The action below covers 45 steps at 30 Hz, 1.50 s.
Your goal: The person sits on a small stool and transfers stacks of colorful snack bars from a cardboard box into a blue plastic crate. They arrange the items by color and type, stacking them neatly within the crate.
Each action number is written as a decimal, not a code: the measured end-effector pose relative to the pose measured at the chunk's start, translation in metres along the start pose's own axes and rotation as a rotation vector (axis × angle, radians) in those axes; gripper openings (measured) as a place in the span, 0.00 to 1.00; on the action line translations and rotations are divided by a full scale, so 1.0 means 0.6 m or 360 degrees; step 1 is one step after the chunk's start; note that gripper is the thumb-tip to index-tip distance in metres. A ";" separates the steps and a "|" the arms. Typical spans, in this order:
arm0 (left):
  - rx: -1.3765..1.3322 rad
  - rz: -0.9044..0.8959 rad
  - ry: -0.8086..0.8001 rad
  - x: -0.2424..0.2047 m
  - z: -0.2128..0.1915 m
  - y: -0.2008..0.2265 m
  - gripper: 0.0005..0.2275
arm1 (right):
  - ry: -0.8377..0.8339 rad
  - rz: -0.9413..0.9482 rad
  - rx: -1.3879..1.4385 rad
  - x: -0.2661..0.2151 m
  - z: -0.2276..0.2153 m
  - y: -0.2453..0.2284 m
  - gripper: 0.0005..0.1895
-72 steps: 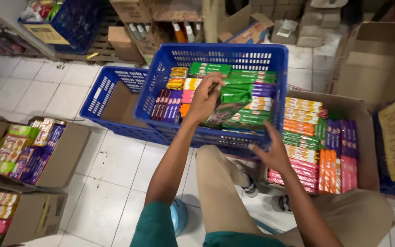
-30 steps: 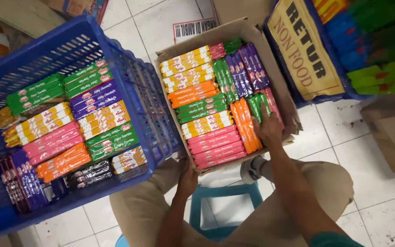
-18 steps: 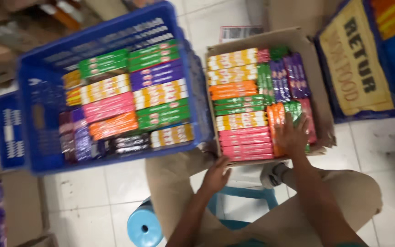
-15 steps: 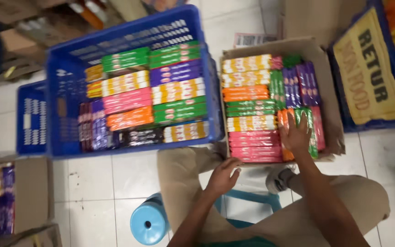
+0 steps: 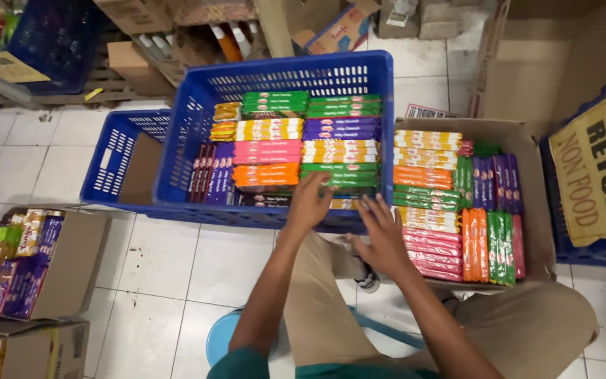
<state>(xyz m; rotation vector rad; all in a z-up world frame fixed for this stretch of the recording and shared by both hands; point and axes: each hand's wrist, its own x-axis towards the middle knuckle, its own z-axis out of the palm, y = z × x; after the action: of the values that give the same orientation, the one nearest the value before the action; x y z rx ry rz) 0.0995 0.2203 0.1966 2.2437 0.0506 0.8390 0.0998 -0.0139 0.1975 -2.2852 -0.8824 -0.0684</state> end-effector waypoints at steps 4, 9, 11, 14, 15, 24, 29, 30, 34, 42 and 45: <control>0.0225 -0.0277 -0.0936 0.046 0.018 -0.064 0.22 | -0.0110 0.0031 -0.0267 0.004 0.025 0.001 0.46; 0.0650 -0.0161 -0.1612 0.102 0.067 -0.104 0.29 | -0.0175 0.0043 -0.0233 0.010 0.019 0.008 0.48; 0.0832 0.0173 -0.1739 0.099 0.115 -0.156 0.30 | -0.0329 0.0150 -0.0241 0.007 0.018 0.008 0.48; 0.0881 0.0264 -0.1661 0.100 0.139 -0.153 0.33 | -0.0357 0.0170 -0.0259 0.010 0.003 -0.012 0.48; 0.0877 0.0273 -0.1662 0.099 0.143 -0.157 0.33 | -0.0352 0.0176 -0.0263 0.008 0.007 -0.008 0.48; 0.0810 0.0273 -0.1613 0.085 0.143 -0.140 0.34 | -0.0370 0.0149 -0.0185 0.002 0.006 -0.002 0.51; 0.0485 0.0179 -0.1344 0.122 0.085 -0.125 0.38 | -0.0376 0.0120 -0.0087 0.008 0.002 0.002 0.52; 0.0491 0.0186 -0.1342 0.132 0.052 -0.098 0.38 | -0.0366 0.0119 -0.0086 0.007 0.004 0.010 0.52; 0.0060 -0.0223 -0.0914 0.173 -0.056 0.026 0.36 | 0.0023 0.0226 0.0523 0.025 -0.044 -0.011 0.49; -0.0913 -0.0426 -0.0568 0.175 0.003 0.218 0.36 | 0.0480 0.0249 0.1549 0.086 -0.197 0.063 0.64; -0.1224 -0.0390 -0.0614 0.153 0.072 0.297 0.36 | 0.0498 0.0175 0.1871 0.054 -0.241 0.139 0.68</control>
<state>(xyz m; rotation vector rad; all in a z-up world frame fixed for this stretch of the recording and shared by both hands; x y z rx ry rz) 0.1609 0.0875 0.3407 1.5834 -0.1518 0.2134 0.2026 -0.1288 0.2695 -1.1645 -0.4202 0.1155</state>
